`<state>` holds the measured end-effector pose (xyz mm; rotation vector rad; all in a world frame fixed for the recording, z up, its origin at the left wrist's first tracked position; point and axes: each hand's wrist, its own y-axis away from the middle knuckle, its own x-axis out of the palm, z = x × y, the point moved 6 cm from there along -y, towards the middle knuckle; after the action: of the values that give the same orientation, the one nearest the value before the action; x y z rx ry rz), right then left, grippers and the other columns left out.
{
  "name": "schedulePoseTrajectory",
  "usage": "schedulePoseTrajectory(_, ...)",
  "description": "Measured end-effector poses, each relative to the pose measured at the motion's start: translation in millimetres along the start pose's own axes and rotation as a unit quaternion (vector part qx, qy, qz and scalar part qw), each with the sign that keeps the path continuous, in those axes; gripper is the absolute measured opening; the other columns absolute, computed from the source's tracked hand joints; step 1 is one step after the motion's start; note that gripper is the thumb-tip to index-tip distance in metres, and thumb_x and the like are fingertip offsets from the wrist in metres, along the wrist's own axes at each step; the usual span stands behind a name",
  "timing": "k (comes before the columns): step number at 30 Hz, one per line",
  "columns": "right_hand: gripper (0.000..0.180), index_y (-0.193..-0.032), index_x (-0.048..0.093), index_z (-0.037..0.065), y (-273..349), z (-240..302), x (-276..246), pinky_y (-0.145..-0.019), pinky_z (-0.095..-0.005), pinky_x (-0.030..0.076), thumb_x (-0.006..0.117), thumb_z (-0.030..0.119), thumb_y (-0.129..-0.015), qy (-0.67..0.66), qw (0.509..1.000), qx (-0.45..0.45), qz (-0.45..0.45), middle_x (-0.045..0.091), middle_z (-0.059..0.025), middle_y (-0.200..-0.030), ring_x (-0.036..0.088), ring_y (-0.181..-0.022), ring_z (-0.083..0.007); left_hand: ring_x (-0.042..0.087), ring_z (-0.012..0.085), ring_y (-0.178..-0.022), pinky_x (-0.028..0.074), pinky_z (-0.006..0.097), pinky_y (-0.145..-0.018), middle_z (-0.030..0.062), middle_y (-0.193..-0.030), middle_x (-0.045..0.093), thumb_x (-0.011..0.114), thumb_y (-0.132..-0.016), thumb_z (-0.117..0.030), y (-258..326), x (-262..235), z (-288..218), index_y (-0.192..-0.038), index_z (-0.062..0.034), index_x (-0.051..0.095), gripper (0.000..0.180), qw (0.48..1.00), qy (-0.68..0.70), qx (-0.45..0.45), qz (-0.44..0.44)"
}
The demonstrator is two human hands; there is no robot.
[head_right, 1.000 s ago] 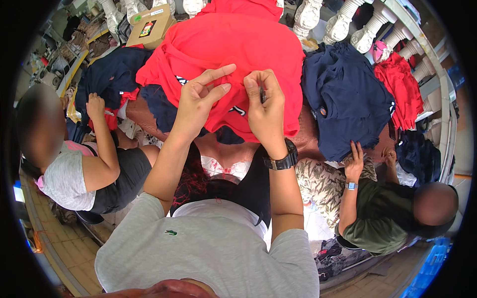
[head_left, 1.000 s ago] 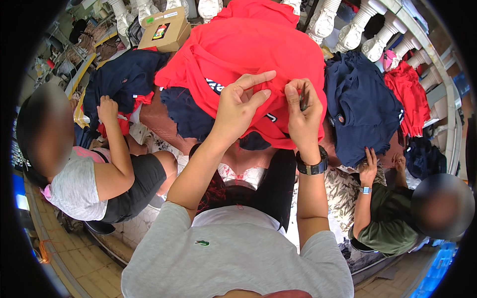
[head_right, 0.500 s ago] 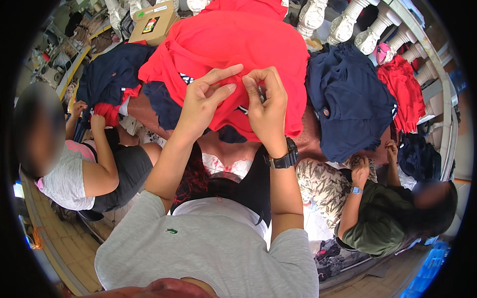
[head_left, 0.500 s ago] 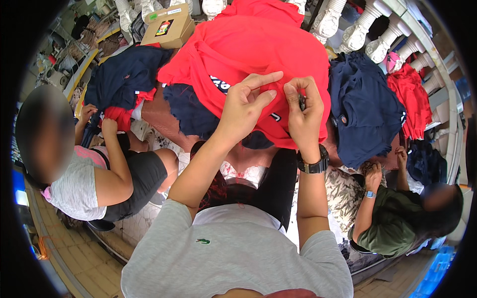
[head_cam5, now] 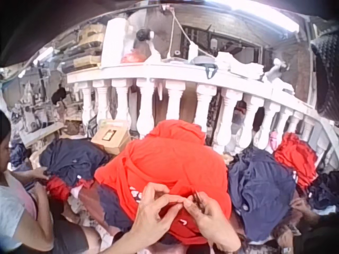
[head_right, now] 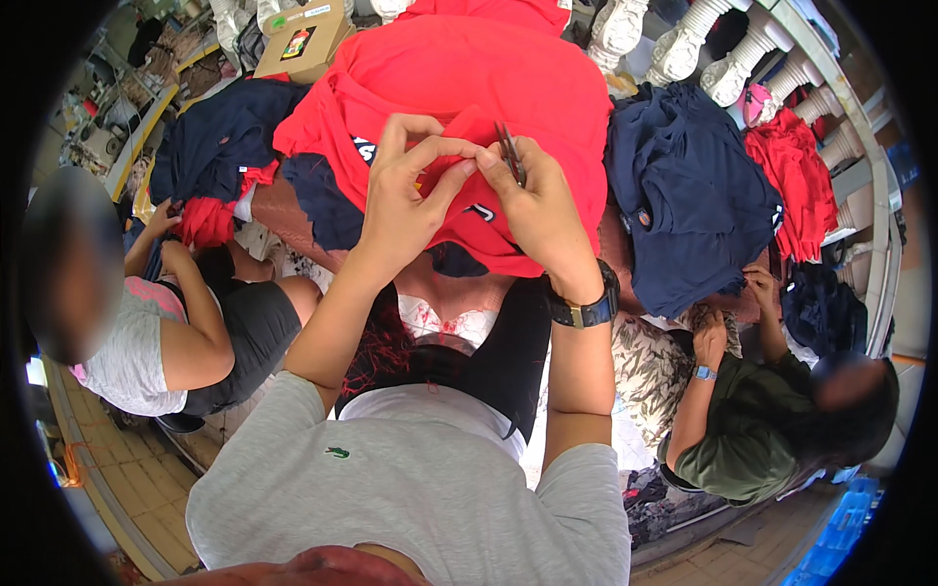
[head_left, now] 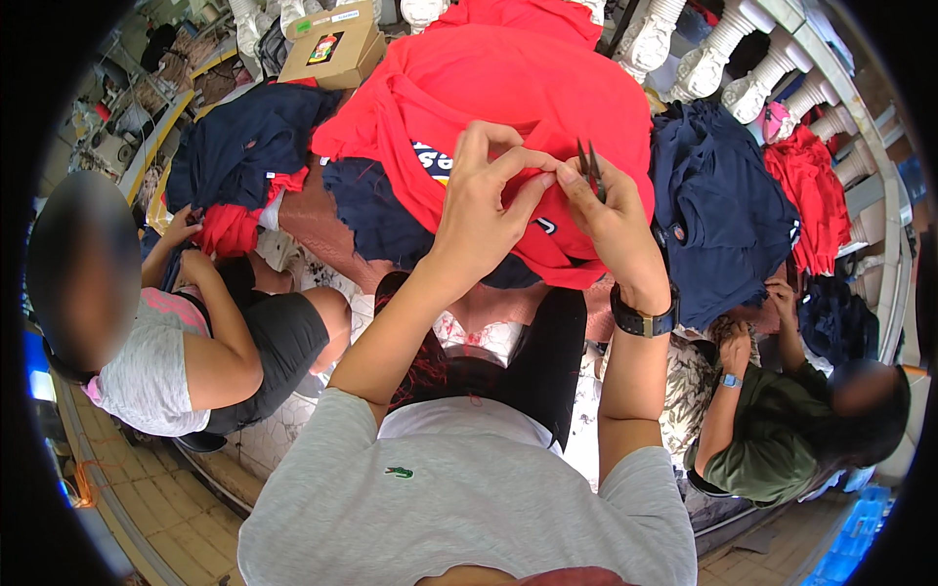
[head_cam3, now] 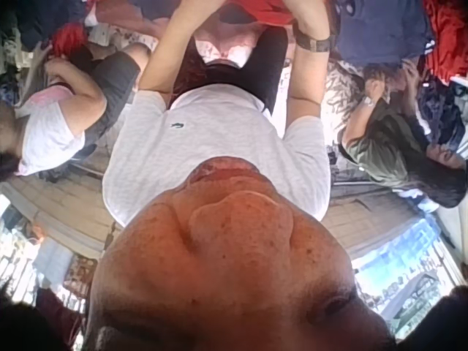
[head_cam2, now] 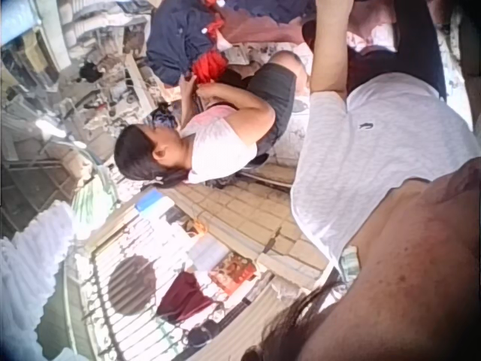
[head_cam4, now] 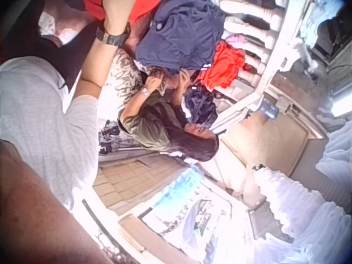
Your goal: The person uses a small tool to trim loose threads and tags from a red sweatshirt. They repeatedly pull the fabric taut and snip small protrusions while seated on the floor.
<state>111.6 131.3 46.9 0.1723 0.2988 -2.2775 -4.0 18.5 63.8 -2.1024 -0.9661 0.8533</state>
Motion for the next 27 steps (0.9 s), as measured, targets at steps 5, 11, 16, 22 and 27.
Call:
schedulePoseTrajectory(5,0.029,-0.105,0.062,-0.002,6.1,17.9,10.3,-0.063,-0.0267,0.041,0.063,0.027,-0.103,0.022,1.000,-0.016,-0.017,0.054,-0.0004,-0.082,0.045,-0.069,-0.0077,0.060,0.0279,-0.095,0.049,0.039,-0.085,0.0097,-0.097,0.059,0.072,-0.084,0.001,-3.3,-6.3,-4.3,-0.096,-0.0023,0.072,0.013,0.996,-0.063,0.060,-0.009)
schedulePoseTrajectory(11,0.029,-0.107,0.062,-0.002,-4.0,21.0,2.3,-0.069,-0.0314,0.048,0.066,0.026,-0.101,0.049,0.990,-0.131,-0.030,0.064,-0.0081,-0.086,0.058,-0.076,-0.0148,0.062,0.0128,-0.077,0.050,0.027,-0.072,0.0063,-0.086,0.065,0.070,-0.095,-0.010,-1.7,-5.6,33.6,-0.096,0.0009,0.068,0.011,0.990,0.091,-0.095,0.048)
schedulePoseTrajectory(16,0.021,-0.102,0.065,0.003,-4.0,19.5,0.1,-0.069,-0.0341,0.050,0.071,0.021,-0.095,0.155,0.969,-0.190,-0.022,0.067,-0.0120,-0.084,0.066,-0.075,-0.0234,0.059,0.0083,-0.078,0.049,0.025,-0.072,0.0041,-0.085,0.066,0.065,-0.101,-0.017,0.9,-3.4,39.1,-0.098,0.0026,0.067,0.020,0.981,0.126,-0.135,0.066)
schedulePoseTrajectory(22,0.013,-0.093,0.067,0.006,4.1,34.6,6.6,-0.061,-0.0377,0.047,0.073,0.017,-0.089,0.259,0.938,-0.226,-0.044,0.068,-0.0077,-0.086,0.066,-0.072,-0.0300,0.059,0.0077,-0.078,0.049,0.025,-0.072,0.0037,-0.085,0.067,0.065,-0.101,-0.016,-0.7,-3.9,35.1,-0.098,0.0026,0.067,0.019,0.980,0.123,-0.136,0.078)
schedulePoseTrajectory(27,0.012,-0.091,0.067,0.008,7.6,41.9,10.3,-0.056,-0.0390,0.045,0.073,0.018,-0.089,0.315,0.914,-0.248,-0.066,0.068,-0.0041,-0.086,0.065,-0.068,-0.0293,0.061,0.0085,-0.079,0.050,0.025,-0.073,0.0044,-0.087,0.067,0.065,-0.100,-0.013,-3.3,-3.1,32.3,-0.098,0.0025,0.067,0.016,0.981,0.134,-0.120,0.078)
